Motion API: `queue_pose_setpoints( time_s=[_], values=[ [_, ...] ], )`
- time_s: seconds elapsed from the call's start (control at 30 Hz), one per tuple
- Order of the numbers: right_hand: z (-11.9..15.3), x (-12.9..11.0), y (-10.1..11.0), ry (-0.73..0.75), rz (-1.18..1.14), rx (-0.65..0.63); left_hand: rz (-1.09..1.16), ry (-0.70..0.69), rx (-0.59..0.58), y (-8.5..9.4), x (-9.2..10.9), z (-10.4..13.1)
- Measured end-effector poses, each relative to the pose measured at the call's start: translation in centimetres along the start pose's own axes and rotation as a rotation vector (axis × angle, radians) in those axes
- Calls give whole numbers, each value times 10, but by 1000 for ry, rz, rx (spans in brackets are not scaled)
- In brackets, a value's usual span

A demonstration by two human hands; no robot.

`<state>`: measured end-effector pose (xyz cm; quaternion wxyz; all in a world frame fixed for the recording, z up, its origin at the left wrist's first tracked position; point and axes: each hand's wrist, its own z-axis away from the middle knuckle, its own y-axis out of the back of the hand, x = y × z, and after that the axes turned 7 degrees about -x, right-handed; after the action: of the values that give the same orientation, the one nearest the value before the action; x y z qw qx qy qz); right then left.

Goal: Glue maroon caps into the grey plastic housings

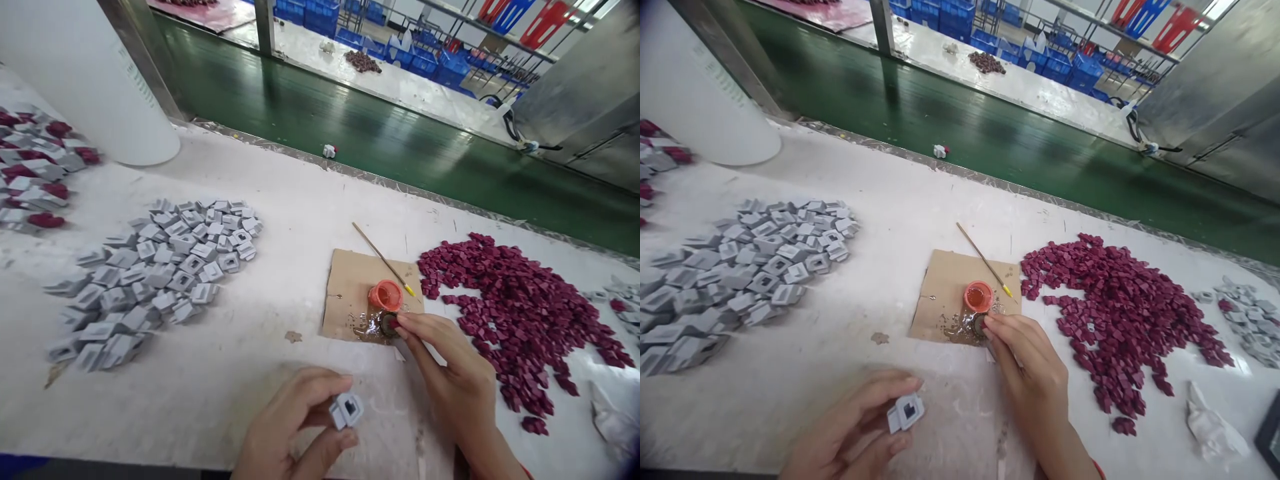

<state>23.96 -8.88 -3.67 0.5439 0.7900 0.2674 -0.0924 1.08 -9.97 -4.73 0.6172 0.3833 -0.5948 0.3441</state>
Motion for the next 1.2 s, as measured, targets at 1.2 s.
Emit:
queue_pose_setpoints(
  time_s=[1.2],
  values=[
    [31, -53, -22, -178, -463, -47, -459, -213, 43, -7, -12, -4]
  ],
)
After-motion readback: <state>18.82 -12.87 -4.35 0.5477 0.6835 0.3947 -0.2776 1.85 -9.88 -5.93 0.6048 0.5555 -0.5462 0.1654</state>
